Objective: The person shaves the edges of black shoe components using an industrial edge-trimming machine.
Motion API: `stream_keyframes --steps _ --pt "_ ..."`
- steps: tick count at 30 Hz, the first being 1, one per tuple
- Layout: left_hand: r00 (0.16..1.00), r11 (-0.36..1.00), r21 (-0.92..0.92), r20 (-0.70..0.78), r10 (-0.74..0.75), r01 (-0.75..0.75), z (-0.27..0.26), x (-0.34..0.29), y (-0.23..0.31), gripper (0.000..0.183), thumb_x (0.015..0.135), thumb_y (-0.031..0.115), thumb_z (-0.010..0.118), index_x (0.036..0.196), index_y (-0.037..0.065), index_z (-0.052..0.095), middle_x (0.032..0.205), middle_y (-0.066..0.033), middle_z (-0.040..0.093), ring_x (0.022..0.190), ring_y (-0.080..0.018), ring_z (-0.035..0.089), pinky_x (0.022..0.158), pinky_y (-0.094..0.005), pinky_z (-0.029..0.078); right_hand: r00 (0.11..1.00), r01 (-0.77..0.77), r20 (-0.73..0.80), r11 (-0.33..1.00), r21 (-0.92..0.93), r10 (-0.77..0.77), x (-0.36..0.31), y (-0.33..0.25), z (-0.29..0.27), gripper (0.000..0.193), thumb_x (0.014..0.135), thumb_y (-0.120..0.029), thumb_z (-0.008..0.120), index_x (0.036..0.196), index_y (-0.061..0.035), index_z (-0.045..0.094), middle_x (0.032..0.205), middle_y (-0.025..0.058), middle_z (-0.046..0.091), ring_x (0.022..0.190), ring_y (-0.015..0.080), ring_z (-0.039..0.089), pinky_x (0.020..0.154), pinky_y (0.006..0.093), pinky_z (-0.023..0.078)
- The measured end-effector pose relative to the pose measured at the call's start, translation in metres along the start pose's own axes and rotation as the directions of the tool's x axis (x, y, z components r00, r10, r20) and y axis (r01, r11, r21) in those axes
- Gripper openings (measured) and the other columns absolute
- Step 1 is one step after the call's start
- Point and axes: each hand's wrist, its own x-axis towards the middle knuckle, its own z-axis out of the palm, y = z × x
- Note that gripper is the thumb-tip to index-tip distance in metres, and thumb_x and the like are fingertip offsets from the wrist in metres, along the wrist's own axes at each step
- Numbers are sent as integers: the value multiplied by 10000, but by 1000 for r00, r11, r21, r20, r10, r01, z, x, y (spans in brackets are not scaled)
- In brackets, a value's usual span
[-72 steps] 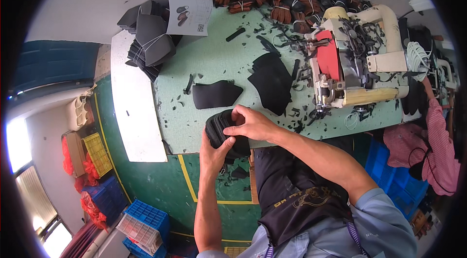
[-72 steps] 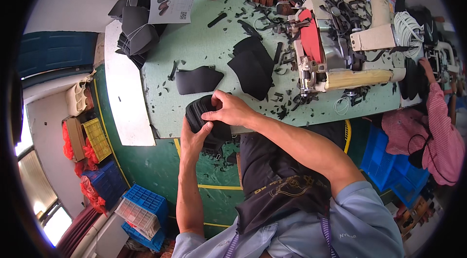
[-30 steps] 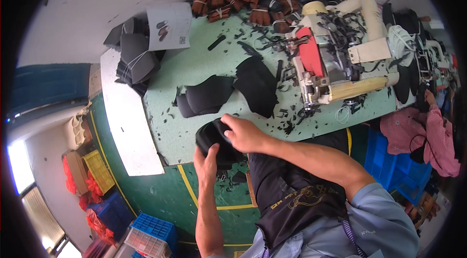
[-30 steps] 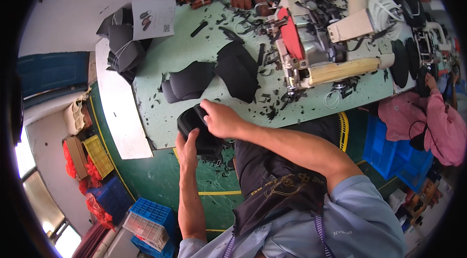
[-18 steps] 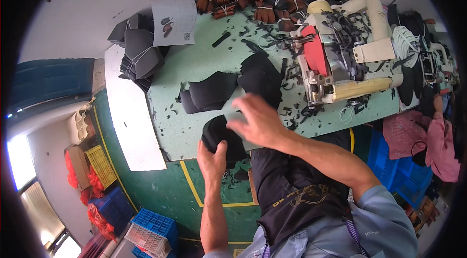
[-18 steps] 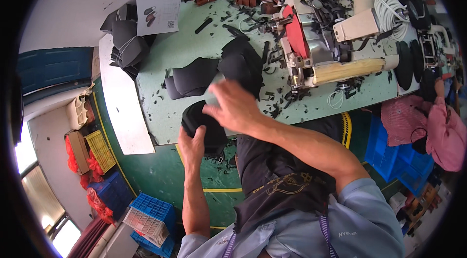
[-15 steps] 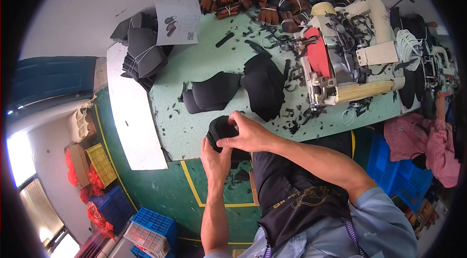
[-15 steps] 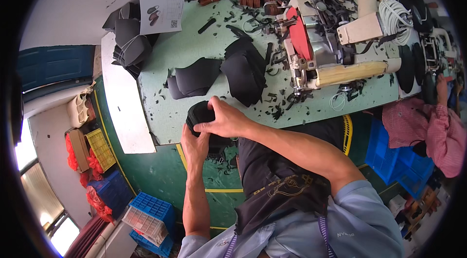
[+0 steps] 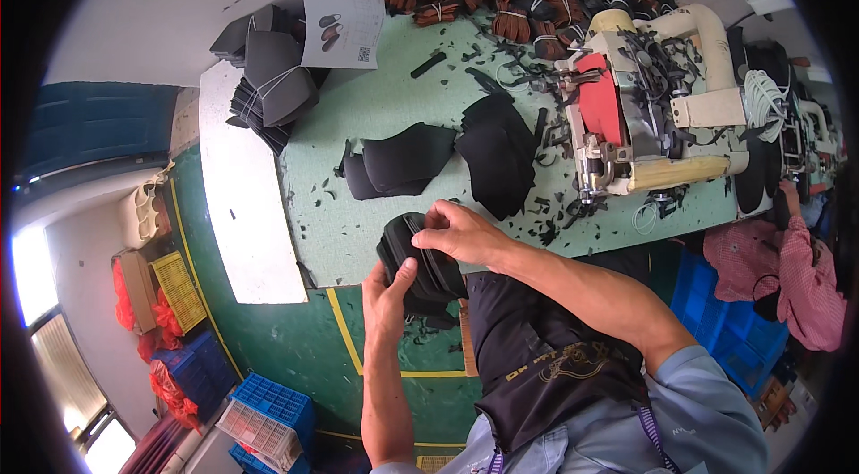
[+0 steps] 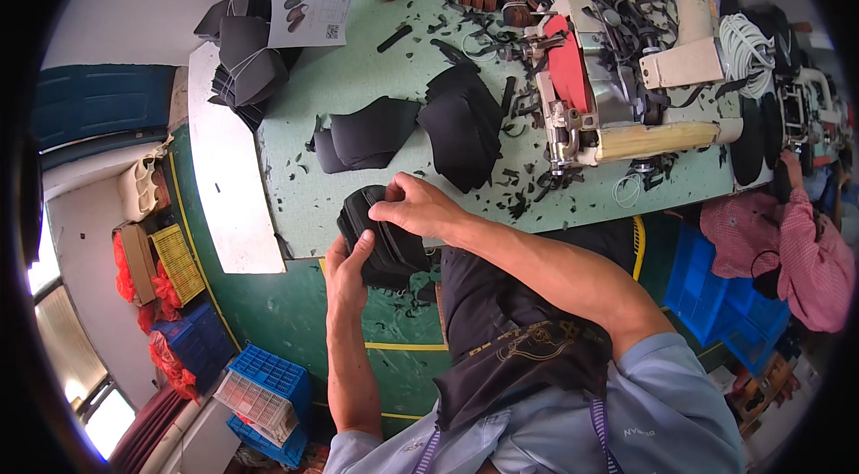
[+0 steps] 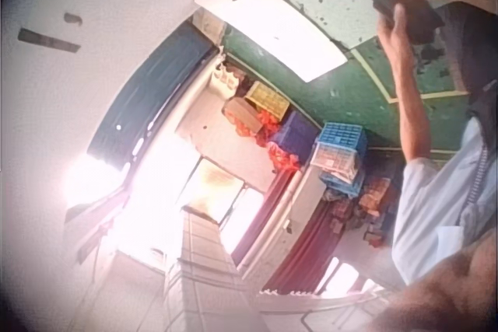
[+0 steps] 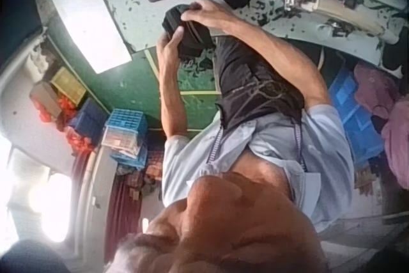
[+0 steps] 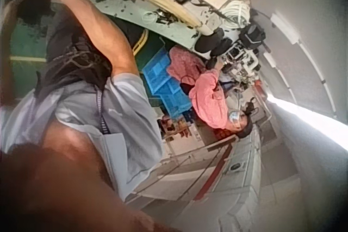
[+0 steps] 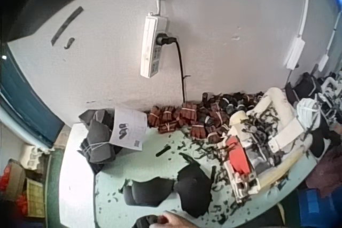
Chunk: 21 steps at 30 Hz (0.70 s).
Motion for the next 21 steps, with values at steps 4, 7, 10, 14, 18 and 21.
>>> stream_keyframes --steps 4,7,10,14,18,21 --pt "944 977 110 -259 206 -184 -1 -1 -16 265 899 143 635 1078 -52 632 931 -49 667 808 -84 579 732 -252 482 980 124 -115 947 -295 -164 -2 -21 14 432 746 -316 713 994 -27 508 883 110 592 813 244 605 687 367 478" --pt "915 965 165 -317 248 -205 -8 -10 -11 263 901 143 630 1067 -61 633 909 -50 670 797 -83 577 731 -256 483 830 259 -236 723 -640 -506 0 -57 19 442 747 -288 739 1023 -65 476 1034 128 567 964 294 593 763 422 500" --pt "890 937 239 -320 324 -255 0 -11 -12 305 891 152 643 1101 -68 623 918 -68 688 812 -110 602 733 -270 493 584 285 -195 424 -860 -788 21 -51 7 578 725 -377 792 1079 -38 485 1144 155 530 983 372 567 819 434 489" --pt "880 854 468 -279 385 -226 10 -21 -3 310 863 152 665 1112 -27 622 885 -126 699 807 -147 640 739 -301 501 952 285 2 883 -373 -306 -8 -32 9 601 731 -411 818 1047 -21 487 1097 164 580 1019 323 580 864 391 470" --pt "892 758 583 -121 436 -292 24 -21 9 295 855 149 670 1103 -4 626 958 -147 656 861 -160 634 718 -314 506 952 303 -1 940 -154 -307 -18 -15 9 577 720 -385 818 1002 7 502 886 131 589 837 231 596 747 336 475" --pt "897 793 492 -53 440 -360 20 -23 12 316 848 163 706 1102 -10 633 1011 -87 604 878 -143 601 726 -283 494 990 57 120 990 132 -73 -23 -24 2 424 779 -242 788 1029 -19 528 965 51 592 917 140 574 791 287 469"
